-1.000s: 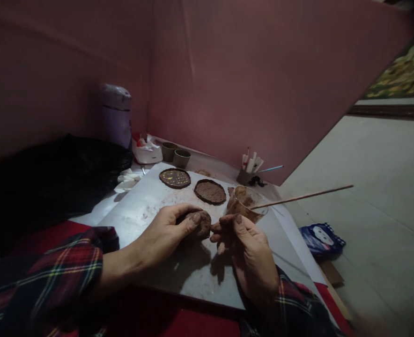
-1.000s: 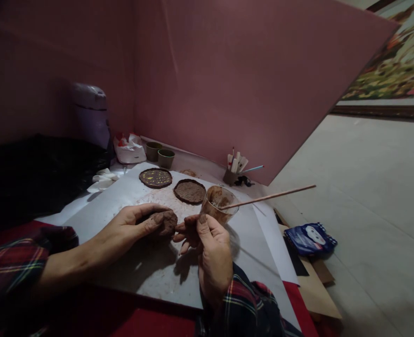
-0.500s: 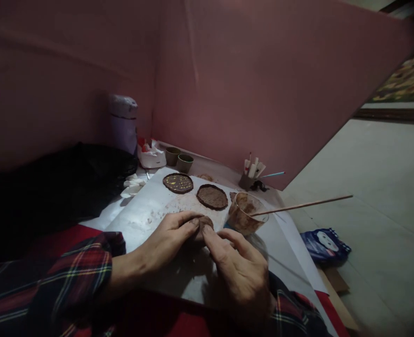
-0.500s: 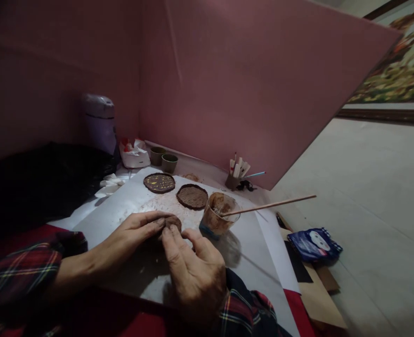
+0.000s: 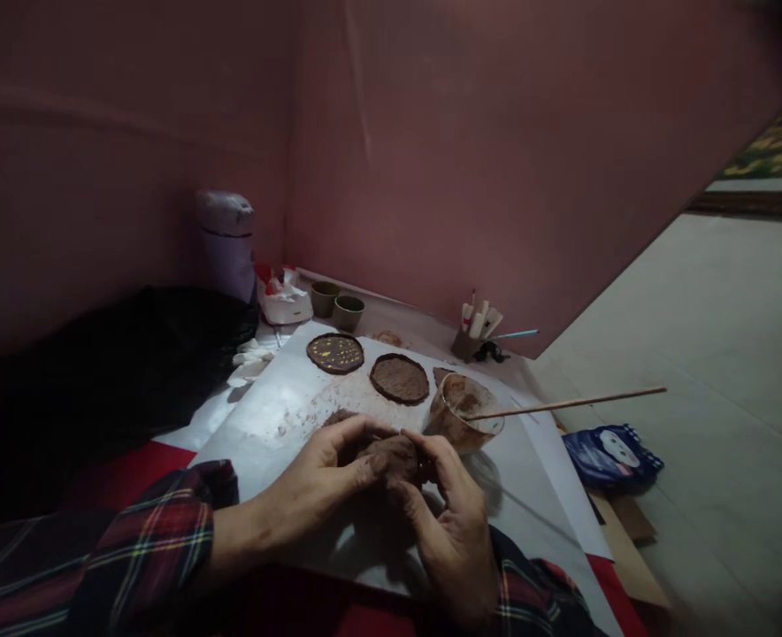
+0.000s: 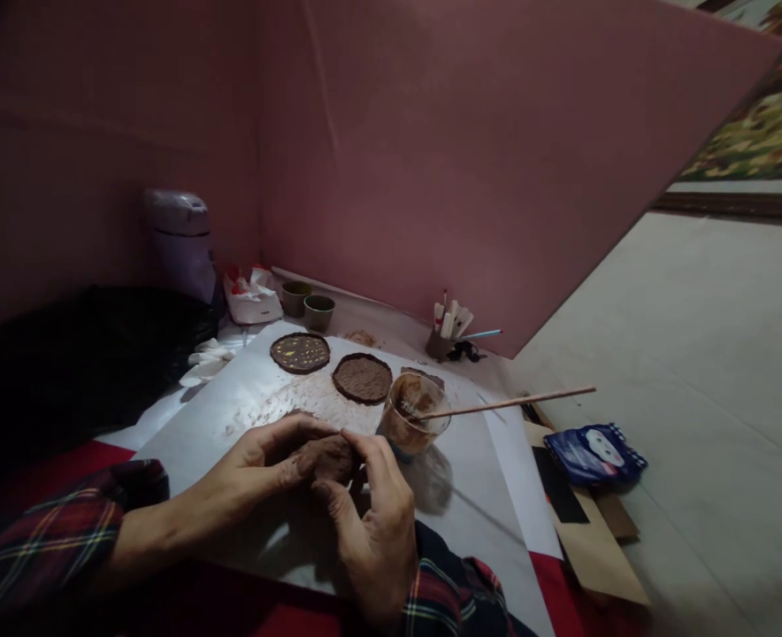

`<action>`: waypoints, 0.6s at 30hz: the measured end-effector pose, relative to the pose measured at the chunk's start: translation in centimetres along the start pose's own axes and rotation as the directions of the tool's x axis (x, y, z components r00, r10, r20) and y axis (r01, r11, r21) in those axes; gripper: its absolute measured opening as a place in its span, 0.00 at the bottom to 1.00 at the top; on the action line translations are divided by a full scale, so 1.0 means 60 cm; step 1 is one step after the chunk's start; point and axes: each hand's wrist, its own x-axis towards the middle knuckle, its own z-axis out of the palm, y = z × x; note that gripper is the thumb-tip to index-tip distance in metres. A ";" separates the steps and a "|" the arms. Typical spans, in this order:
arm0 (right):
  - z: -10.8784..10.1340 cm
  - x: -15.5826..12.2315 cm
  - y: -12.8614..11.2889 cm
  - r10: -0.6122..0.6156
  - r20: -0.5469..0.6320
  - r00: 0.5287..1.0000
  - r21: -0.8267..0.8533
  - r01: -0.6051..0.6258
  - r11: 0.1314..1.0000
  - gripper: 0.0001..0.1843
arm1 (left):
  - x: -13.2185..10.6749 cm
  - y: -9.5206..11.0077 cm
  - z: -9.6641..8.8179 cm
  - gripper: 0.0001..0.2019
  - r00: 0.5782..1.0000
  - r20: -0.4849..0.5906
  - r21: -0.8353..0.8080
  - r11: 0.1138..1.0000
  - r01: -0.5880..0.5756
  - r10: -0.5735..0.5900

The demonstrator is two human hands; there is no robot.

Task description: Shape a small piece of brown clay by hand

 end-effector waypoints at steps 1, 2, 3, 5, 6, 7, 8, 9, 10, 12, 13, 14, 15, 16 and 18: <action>0.000 0.001 -0.002 0.038 0.012 0.999 0.050 -0.039 0.998 0.15 | 0.000 0.000 0.000 0.14 1.000 0.003 0.000 1.000 -0.002 0.002; -0.001 0.003 -0.003 0.075 0.016 0.997 0.094 -0.076 0.993 0.14 | 0.001 0.000 -0.001 0.15 1.000 -0.007 -0.008 1.000 0.008 -0.008; -0.001 0.004 -0.005 0.108 0.019 0.994 0.131 -0.109 0.985 0.14 | 0.002 0.000 -0.001 0.17 0.999 -0.024 -0.027 0.999 0.026 -0.027; 0.000 0.005 -0.007 0.167 0.020 0.986 0.183 -0.168 0.969 0.14 | 0.004 0.001 -0.002 0.22 0.997 -0.054 -0.076 0.995 0.059 -0.063; 0.000 0.006 -0.007 0.192 0.022 0.981 0.200 -0.192 0.961 0.14 | 0.005 0.001 -0.001 0.23 0.996 -0.058 -0.095 0.994 0.063 -0.068; 0.000 0.006 -0.008 0.214 0.024 0.977 0.213 -0.214 0.953 0.14 | 0.005 0.001 -0.001 0.22 0.996 -0.051 -0.105 0.992 0.063 -0.069; 0.000 0.007 -0.008 0.234 0.027 0.972 0.223 -0.234 0.946 0.13 | 0.006 0.001 0.000 0.20 0.997 -0.042 -0.110 0.992 0.062 -0.067; 0.000 0.008 -0.009 0.249 0.029 0.968 0.231 -0.249 0.941 0.13 | 0.006 0.001 0.001 0.18 0.997 -0.033 -0.111 0.992 0.062 -0.066; 0.000 0.009 -0.009 0.262 0.030 0.965 0.236 -0.261 0.936 0.12 | 0.005 0.000 0.002 0.17 0.997 -0.025 -0.111 0.991 0.069 -0.072; -0.001 0.011 -0.008 0.275 0.043 0.960 0.247 -0.277 0.929 0.12 | 0.004 -0.003 0.003 0.15 0.996 -0.024 -0.107 0.990 0.087 -0.090; -0.001 0.011 -0.007 0.275 0.051 0.960 0.253 -0.279 0.926 0.12 | 0.003 -0.003 0.003 0.15 0.995 -0.029 -0.095 0.991 0.091 -0.094; -0.002 0.011 -0.006 0.274 0.058 0.960 0.256 -0.279 0.925 0.12 | 0.002 -0.004 0.003 0.14 0.995 -0.039 -0.072 0.993 0.090 -0.093; -0.002 0.011 -0.005 0.272 0.060 0.960 0.255 -0.278 0.926 0.11 | 0.001 -0.004 0.002 0.13 0.995 -0.051 -0.034 0.996 0.082 -0.084; -0.002 0.010 -0.005 0.270 0.058 0.961 0.248 -0.276 0.929 0.11 | 0.000 -0.003 0.001 0.13 0.996 -0.065 0.024 0.997 0.069 -0.068; -0.002 0.008 -0.005 0.259 0.045 0.965 0.231 -0.262 0.937 0.09 | -0.002 0.000 -0.001 0.12 0.997 -0.082 0.167 0.986 0.029 -0.015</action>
